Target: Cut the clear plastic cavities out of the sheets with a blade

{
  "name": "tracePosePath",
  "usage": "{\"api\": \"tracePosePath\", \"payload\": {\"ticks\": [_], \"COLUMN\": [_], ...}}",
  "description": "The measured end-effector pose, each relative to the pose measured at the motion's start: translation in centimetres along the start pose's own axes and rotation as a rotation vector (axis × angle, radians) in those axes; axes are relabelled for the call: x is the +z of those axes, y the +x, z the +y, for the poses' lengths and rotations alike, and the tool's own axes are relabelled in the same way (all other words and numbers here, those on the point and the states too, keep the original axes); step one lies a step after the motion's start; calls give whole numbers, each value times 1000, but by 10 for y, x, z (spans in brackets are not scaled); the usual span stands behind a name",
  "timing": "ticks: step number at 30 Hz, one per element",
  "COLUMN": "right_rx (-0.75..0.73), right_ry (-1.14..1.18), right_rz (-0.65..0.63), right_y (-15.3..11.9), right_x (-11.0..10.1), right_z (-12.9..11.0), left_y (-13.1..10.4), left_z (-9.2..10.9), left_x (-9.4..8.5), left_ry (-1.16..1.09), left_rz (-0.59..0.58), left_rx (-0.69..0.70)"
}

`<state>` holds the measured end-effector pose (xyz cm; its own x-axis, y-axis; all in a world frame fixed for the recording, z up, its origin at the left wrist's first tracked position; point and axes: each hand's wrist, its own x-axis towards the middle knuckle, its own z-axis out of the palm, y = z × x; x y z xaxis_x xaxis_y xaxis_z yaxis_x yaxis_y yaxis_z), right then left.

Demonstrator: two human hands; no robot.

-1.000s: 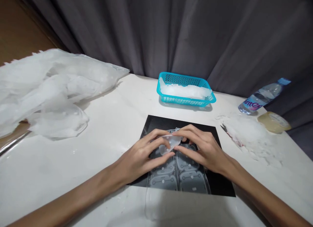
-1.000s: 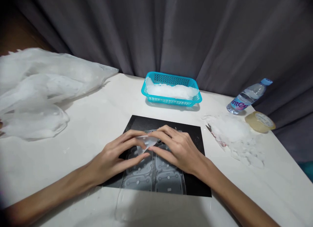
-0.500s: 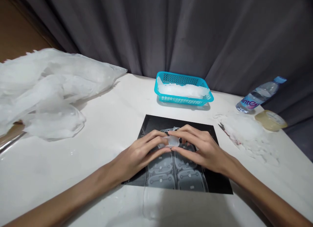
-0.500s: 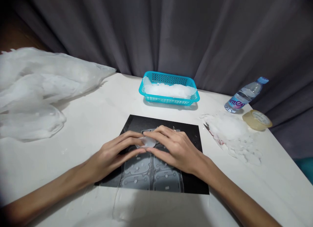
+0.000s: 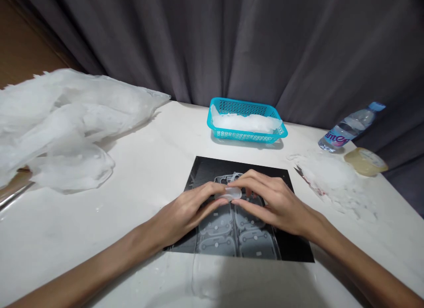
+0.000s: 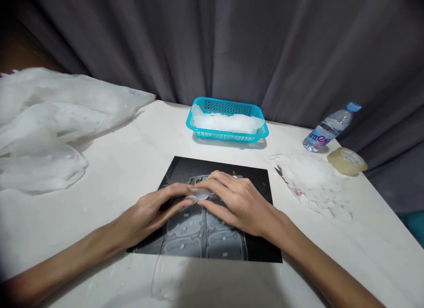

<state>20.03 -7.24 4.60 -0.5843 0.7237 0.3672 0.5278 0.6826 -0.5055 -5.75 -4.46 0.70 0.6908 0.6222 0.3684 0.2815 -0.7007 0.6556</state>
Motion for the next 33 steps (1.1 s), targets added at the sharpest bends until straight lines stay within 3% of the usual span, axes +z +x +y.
{"api": "tracePosePath", "payload": {"ticks": [3,8,15,25,33], "right_rx": [-14,-47,-42,3,22], "right_ry": [-19,-52,-37,7,-13], "right_rz": [5,32,56,-43,-63], "right_y": [0,1,0,-1,-3], "right_x": [-4,-10,-5,-9,-8], "right_z": [-1,-2,-2,0,4], "left_y": [-2,0,1,-1,2], "left_z": [-2,-1,4,-7,-3], "left_x": [1,-3,-4,-3,-4], "left_ry": [12,30,68,67,58], "left_rz": [26,-26,-53,-46,-46], "left_rx": [-36,-56,10,22,33]}}
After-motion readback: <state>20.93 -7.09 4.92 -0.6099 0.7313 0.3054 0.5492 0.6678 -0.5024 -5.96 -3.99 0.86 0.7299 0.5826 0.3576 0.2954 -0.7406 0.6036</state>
